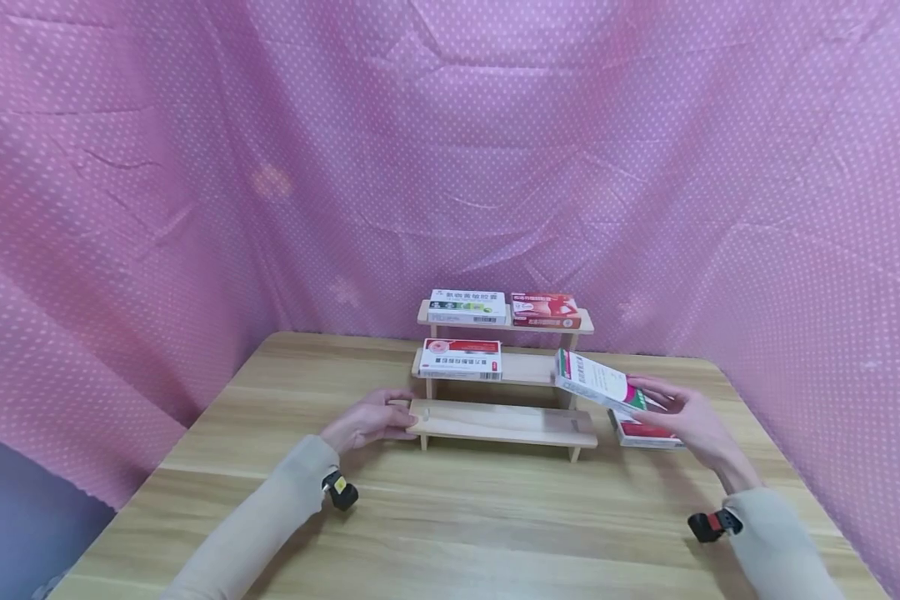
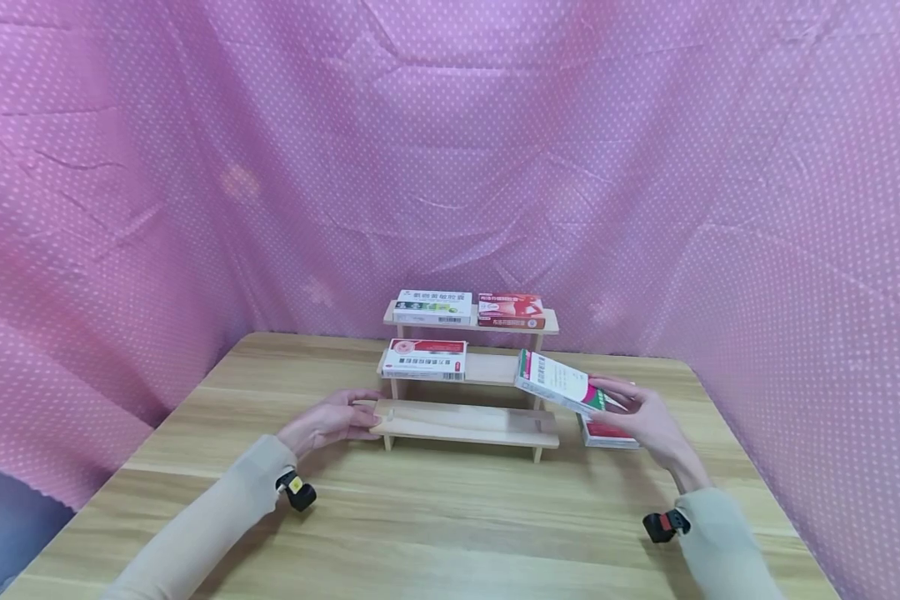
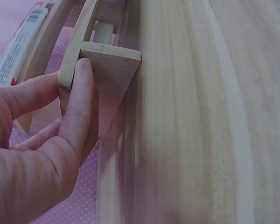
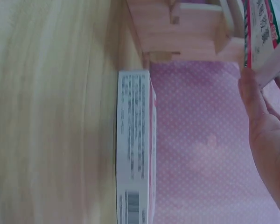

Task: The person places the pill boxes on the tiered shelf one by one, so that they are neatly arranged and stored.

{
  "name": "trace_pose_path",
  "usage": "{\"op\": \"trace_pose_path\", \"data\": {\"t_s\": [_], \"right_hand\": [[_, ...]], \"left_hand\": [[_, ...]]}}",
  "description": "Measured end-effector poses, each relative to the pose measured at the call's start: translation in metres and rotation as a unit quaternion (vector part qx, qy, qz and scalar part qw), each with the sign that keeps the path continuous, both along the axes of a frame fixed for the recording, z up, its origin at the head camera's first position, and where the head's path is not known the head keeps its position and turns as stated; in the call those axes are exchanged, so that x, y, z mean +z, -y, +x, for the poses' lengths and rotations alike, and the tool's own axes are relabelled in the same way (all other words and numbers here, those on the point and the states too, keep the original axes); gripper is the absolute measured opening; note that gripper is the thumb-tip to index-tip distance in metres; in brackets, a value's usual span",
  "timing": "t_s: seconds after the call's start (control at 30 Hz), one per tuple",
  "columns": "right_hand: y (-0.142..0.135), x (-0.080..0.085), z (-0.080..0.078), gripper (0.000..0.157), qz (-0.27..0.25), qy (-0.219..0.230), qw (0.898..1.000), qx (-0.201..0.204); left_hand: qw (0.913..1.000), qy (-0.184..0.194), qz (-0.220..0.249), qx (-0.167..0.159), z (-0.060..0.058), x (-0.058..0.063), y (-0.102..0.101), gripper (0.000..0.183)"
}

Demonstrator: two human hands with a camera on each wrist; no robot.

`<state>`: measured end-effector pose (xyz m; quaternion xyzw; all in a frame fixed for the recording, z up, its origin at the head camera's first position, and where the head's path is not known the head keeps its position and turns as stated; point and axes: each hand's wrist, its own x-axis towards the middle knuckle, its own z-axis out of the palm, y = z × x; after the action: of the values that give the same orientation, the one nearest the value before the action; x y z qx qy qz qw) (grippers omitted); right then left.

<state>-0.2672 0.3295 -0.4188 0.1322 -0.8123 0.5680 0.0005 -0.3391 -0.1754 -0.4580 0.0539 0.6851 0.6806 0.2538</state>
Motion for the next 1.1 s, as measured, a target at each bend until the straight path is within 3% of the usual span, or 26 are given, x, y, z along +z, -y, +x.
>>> {"op": "trace_pose_path", "data": {"t_s": [0.03, 0.17, 0.43, 1.1], "right_hand": [[0.001, -0.003, -0.004, 0.054, -0.020, -0.039, 0.998, 0.039], [0.011, -0.004, -0.019, 0.064, -0.006, -0.023, 1.000, 0.019], [0.028, -0.001, -0.038, 0.068, 0.025, -0.011, 1.000, 0.008], [0.051, 0.006, -0.070, 0.066, 0.034, -0.011, 0.998, 0.054]], "left_hand": [[1.0000, -0.001, 0.000, -0.001, 0.000, 0.000, 0.000, 0.070], [1.0000, -0.006, -0.001, -0.004, 0.000, 0.000, 0.001, 0.070], [0.9999, -0.009, -0.004, 0.004, 0.001, 0.000, 0.003, 0.068], [0.9998, -0.019, -0.012, 0.003, -0.001, -0.001, -0.001, 0.068]]}}
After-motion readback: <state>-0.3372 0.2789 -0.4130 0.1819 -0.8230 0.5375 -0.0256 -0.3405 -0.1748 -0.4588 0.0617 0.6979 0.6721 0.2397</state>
